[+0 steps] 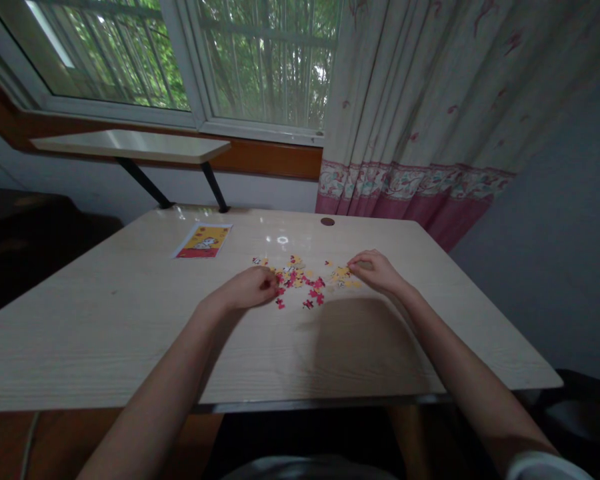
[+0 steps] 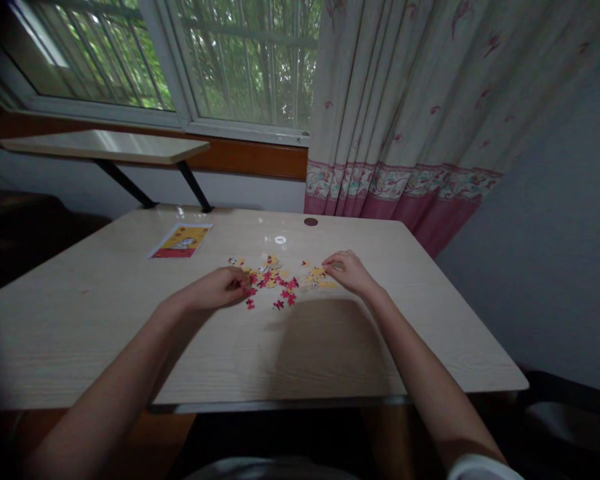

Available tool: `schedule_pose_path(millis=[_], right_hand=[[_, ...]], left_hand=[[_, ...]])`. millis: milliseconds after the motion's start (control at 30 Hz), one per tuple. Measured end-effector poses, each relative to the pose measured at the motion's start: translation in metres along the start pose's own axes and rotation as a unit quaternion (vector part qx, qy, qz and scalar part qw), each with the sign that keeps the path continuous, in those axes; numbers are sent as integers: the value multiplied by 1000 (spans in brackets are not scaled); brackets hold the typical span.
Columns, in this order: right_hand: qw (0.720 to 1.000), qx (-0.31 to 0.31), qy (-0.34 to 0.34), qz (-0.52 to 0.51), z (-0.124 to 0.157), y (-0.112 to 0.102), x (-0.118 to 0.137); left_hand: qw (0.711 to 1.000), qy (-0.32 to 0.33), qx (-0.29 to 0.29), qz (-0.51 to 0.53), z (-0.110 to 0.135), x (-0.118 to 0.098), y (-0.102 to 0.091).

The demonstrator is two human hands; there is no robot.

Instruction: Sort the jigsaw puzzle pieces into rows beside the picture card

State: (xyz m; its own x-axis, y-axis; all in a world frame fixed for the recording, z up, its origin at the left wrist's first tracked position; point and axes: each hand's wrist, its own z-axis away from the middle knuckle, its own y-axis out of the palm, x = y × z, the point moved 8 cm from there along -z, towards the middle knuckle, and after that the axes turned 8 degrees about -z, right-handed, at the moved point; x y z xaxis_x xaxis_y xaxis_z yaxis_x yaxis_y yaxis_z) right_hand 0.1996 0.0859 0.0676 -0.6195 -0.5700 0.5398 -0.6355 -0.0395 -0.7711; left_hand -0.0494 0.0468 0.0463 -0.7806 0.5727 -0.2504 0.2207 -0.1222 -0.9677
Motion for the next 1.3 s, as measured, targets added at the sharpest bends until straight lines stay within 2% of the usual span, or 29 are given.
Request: schedule_pose_path(millis=[67, 200, 333, 533, 600, 800, 1033, 1200, 1300], right_hand=[[1000, 12, -20, -7, 4, 6, 4], [993, 89, -76, 14, 9, 28, 21], [989, 125, -76, 37, 9, 37, 25], [988, 119, -67, 71, 11, 32, 16], [988, 114, -68, 81, 13, 31, 14], [986, 119, -80, 83, 14, 38, 19], [989, 118, -87, 32, 17, 35, 27], [989, 129, -71, 16, 19, 33, 23], [990, 123, -62, 25, 19, 30, 18]], left_hand=[[1000, 0, -1, -12, -1, -1, 0], [997, -14, -59, -51, -1, -3, -11], [995, 2, -86, -51, -5, -20, -16], [991, 73, -73, -84, -33, -71, -2], [989, 79, -72, -104, -46, -82, 4], [983, 67, -74, -152, -71, -88, 19], [971, 105, -101, -189, -60, -100, 19], [956, 114, -111, -246, -58, -110, 21], [959, 107, -110, -238, -60, -110, 17]])
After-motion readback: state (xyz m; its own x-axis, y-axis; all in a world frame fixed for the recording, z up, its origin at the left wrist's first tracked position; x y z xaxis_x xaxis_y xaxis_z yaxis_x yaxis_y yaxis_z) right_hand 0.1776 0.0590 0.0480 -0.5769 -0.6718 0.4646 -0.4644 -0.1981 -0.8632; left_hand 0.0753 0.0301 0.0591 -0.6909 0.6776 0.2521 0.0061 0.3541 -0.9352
